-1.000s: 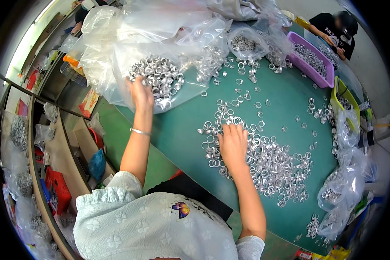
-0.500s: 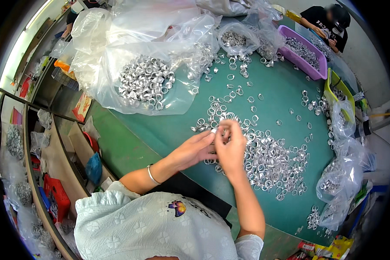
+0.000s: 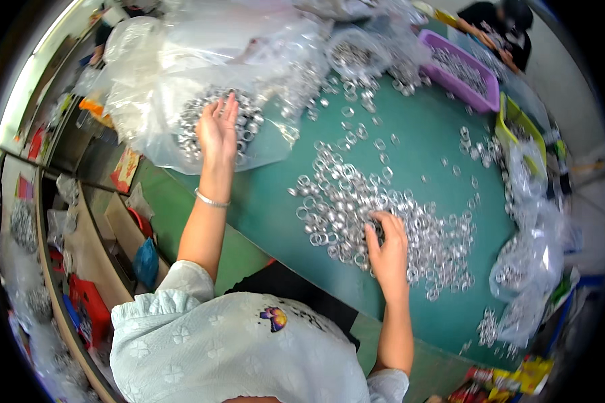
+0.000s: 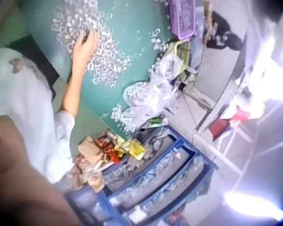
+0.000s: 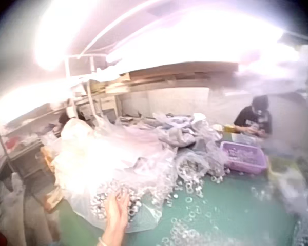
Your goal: The person sorts small metal rings by picking them up from a pile on a desk and placing them into different bags and plastic bins.
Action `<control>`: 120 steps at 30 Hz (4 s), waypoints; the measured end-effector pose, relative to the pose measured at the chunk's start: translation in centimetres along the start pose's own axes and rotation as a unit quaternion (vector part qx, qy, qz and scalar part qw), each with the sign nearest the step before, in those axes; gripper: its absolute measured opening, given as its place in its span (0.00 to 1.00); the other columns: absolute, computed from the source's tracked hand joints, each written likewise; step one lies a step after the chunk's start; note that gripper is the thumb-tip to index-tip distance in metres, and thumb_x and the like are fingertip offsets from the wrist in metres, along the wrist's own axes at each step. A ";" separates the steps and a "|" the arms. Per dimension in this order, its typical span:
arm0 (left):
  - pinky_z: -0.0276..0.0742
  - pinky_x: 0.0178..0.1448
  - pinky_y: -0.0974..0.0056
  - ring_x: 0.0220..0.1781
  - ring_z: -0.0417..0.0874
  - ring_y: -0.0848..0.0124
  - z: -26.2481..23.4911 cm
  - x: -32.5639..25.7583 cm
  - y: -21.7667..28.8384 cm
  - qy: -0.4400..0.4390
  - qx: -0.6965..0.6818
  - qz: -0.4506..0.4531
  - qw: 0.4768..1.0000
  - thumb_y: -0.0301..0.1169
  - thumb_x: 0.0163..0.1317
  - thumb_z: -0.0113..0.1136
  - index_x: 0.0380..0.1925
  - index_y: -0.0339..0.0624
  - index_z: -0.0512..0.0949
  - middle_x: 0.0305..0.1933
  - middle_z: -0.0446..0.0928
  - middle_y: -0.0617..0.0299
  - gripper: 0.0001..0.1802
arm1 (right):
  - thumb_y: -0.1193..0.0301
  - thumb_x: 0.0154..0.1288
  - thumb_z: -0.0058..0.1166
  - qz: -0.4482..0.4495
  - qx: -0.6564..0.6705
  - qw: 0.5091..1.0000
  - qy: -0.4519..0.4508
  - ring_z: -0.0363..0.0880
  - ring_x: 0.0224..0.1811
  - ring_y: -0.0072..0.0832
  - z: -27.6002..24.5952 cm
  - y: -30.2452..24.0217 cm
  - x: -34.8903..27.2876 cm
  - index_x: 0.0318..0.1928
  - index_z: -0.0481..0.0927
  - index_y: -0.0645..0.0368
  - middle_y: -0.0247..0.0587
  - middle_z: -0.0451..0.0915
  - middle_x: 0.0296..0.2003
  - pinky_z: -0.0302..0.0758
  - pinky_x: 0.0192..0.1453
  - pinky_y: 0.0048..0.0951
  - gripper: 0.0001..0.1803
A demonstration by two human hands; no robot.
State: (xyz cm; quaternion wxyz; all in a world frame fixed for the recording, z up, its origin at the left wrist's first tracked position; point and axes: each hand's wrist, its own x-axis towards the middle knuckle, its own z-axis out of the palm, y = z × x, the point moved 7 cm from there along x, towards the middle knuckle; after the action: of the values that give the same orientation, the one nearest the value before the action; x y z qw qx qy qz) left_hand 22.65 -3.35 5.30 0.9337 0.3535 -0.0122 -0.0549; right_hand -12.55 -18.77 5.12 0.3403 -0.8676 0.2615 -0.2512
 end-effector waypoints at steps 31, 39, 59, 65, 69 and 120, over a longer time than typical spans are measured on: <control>0.56 0.68 0.50 0.69 0.55 0.46 -1.7 -23.2 -6.8 -0.506 0.578 0.106 0.631 0.18 0.49 0.63 0.52 0.41 0.70 0.64 0.58 0.50 0.27 | 0.78 0.52 0.57 -0.133 -0.183 0.972 0.067 0.71 0.47 0.36 1.7 0.4 1.0 0.37 0.77 0.59 0.37 0.76 0.40 0.63 0.51 0.38 0.10; 0.59 0.63 0.54 0.63 0.63 0.53 -2.3 -22.5 -4.0 -0.411 0.633 0.134 0.642 0.24 0.44 0.70 0.52 0.43 0.70 0.60 0.62 0.52 0.32 | 0.84 0.55 0.51 -0.026 -0.178 0.972 0.152 0.75 0.41 0.41 -3.6 3.5 -1.8 0.36 0.76 0.64 0.46 0.78 0.36 0.69 0.49 0.36 0.07; 0.68 0.51 0.60 0.46 0.71 0.62 -2.2 -21.2 -4.4 -0.413 0.597 0.104 0.679 0.20 0.46 0.66 0.36 0.38 0.76 0.54 0.66 0.56 0.15 | 0.79 0.59 0.53 0.182 0.151 0.971 -0.043 0.58 0.19 0.16 3.3 0.4 -2.6 0.39 0.78 0.62 0.32 0.63 0.20 0.56 0.22 0.22 0.06; 0.71 0.46 0.61 0.44 0.74 0.61 -2.8 -20.8 -3.9 -0.412 0.615 0.125 0.661 0.19 0.47 0.65 0.31 0.37 0.76 0.44 0.74 0.58 0.10 | 0.76 0.58 0.54 0.096 0.044 0.994 -0.016 0.61 0.17 0.27 3.4 -1.7 -1.6 0.38 0.78 0.61 0.39 0.67 0.21 0.62 0.24 0.30 0.06; 0.72 0.43 0.62 0.38 0.76 0.60 -3.4 -20.0 -3.8 -0.386 0.533 0.088 0.748 0.18 0.49 0.63 0.30 0.34 0.76 0.39 0.76 0.55 0.08 | 0.80 0.61 0.50 0.179 0.258 0.949 -0.041 0.60 0.23 0.14 4.0 0.8 -3.2 0.45 0.76 0.60 0.28 0.63 0.25 0.61 0.25 0.19 0.11; 0.74 0.45 0.60 0.39 0.78 0.56 -18.9 22.9 12.8 -0.170 0.723 0.269 0.614 0.22 0.48 0.63 0.33 0.40 0.80 0.37 0.76 0.54 0.10 | 0.72 0.62 0.50 0.019 -0.099 0.994 0.052 0.73 0.33 0.41 5.4 -3.3 -7.3 0.42 0.77 0.63 0.49 0.74 0.34 0.68 0.38 0.36 0.10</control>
State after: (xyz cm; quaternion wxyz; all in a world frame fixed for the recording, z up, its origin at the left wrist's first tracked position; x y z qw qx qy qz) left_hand 47.77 16.13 -0.78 0.3302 0.8793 -0.3004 0.1661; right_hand -13.71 -9.63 2.13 0.2429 -0.8778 0.3189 -0.2623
